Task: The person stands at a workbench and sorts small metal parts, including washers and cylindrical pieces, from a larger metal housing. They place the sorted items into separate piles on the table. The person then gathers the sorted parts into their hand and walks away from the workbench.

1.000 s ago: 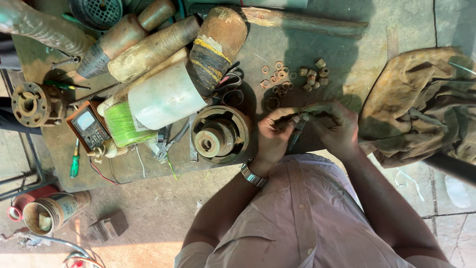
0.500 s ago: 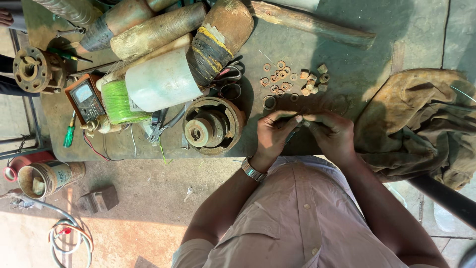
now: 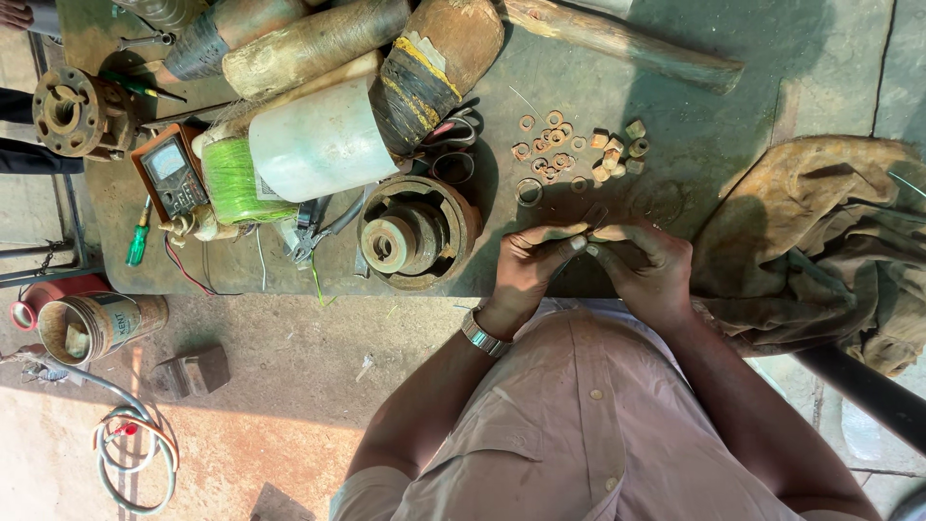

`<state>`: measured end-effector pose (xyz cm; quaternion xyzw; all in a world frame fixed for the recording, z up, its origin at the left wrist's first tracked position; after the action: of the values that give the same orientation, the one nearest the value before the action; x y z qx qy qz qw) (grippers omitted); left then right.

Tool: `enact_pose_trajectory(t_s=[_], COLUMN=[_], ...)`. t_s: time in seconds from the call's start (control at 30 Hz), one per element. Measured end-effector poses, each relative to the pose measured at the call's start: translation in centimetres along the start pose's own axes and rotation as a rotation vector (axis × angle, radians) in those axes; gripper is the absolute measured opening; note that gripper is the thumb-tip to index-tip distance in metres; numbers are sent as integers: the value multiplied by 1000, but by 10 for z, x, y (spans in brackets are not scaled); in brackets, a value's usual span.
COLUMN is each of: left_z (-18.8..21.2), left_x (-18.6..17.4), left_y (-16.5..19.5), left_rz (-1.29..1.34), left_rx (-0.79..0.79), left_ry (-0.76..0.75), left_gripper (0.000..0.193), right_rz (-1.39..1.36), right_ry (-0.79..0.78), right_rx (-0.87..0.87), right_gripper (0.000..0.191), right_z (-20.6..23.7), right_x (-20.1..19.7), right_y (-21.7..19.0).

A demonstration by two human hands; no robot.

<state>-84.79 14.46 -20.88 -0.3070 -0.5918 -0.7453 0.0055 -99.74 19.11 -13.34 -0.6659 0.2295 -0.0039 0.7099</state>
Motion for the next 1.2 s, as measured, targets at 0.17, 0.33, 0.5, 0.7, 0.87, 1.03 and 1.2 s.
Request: enact_pose_trajectory(t_s=[0.17, 0.33, 0.5, 0.7, 0.87, 1.03, 1.2], left_z=[3, 5, 4, 3, 2, 1, 1], left_x=[-2, -3, -4, -8, -9, -4, 0], left_y=[1, 1, 0, -3, -4, 3, 12], left_rz=[-85, 10, -46, 49, 82, 111, 166], left_rx=[16, 64, 39, -84, -105, -48, -15], left_ry=[18, 21, 45, 104, 99, -13, -78], left_gripper=[21, 20, 20, 25, 24, 21, 21], right_rz=[-2, -101, -226, -310, -289, -255, -236], right_ry=[46, 121, 129, 108, 65, 46, 44], right_rx=[-12, 30, 71, 185, 158, 132, 138], right_gripper=[26, 19, 15, 15, 25, 18, 17], right_z=[4, 6, 5, -2, -1, 2, 10], right_x=[3, 4, 6, 3, 1, 0, -4], right_y=[-2, 2, 5, 15, 13, 16, 21])
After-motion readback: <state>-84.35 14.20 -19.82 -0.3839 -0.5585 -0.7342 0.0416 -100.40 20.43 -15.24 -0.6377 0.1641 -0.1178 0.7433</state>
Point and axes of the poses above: each hand's wrist, its own z-axis away from the middle knuckle, its own x-axis out of the palm, y = z × x, the point moved 7 cm from there along -z, towards the middle knuckle, and after that the axes turned 8 degrees about x, right-handed, at the moved point
